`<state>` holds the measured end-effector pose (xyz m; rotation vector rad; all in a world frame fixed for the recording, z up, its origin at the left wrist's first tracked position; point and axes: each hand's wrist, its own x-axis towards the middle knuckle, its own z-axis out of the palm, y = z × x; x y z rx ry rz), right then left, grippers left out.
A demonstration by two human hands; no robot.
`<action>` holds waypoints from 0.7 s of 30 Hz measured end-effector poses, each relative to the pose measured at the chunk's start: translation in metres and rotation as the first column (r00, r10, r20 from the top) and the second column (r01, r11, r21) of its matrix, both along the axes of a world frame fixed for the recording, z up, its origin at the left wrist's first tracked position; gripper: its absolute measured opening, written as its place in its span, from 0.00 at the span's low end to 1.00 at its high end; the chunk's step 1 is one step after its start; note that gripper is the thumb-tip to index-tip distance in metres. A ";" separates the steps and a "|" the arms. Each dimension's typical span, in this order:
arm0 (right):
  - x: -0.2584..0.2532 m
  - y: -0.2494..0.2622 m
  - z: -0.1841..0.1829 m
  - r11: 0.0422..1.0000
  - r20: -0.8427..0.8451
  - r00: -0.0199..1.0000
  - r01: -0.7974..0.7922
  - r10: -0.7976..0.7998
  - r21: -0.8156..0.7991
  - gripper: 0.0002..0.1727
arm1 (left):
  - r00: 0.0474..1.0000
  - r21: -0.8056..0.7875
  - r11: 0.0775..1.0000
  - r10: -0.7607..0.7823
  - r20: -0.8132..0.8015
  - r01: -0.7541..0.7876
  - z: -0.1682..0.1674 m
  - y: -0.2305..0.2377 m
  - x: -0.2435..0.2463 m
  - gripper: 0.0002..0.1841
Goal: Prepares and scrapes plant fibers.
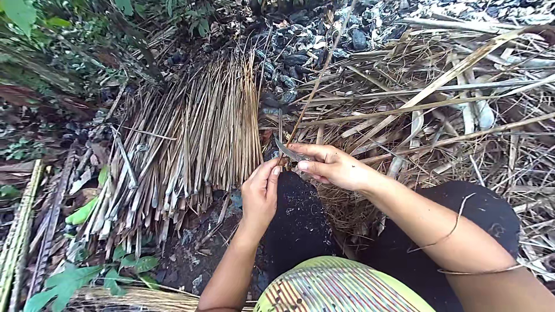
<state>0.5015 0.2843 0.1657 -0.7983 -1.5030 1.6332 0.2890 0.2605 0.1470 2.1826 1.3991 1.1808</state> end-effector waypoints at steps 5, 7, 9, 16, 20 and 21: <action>0.040 0.025 0.022 0.931 -0.115 0.924 0.364 -0.364 -0.015 0.26 | 0.998 0.007 1.000 -0.015 -0.066 0.015 -0.011 -0.007 -0.009 0.15; 0.043 0.024 0.023 0.936 -0.147 0.924 0.349 -0.353 -0.055 0.28 | 0.998 0.008 1.000 -0.011 -0.061 0.012 -0.013 -0.006 -0.010 0.15; 0.024 0.009 0.016 0.973 -0.092 0.975 0.187 -0.201 -0.136 0.28 | 0.998 0.024 1.000 0.000 -0.060 0.002 -0.012 -0.001 -0.009 0.15; 0.038 0.027 0.009 0.981 -0.180 0.965 0.181 -0.190 -0.064 0.21 | 0.993 0.044 0.997 -0.052 -0.108 0.057 -0.016 -0.003 -0.029 0.15; 0.039 0.027 0.011 0.964 -0.217 0.939 0.254 -0.266 -0.079 0.22 | 0.992 0.062 0.998 -0.022 -0.122 0.030 -0.016 -0.003 -0.030 0.16; 0.026 0.020 0.004 0.976 -0.186 0.961 0.184 -0.203 -0.118 0.23 | 0.991 0.069 0.998 -0.002 -0.133 0.011 -0.015 -0.001 -0.028 0.15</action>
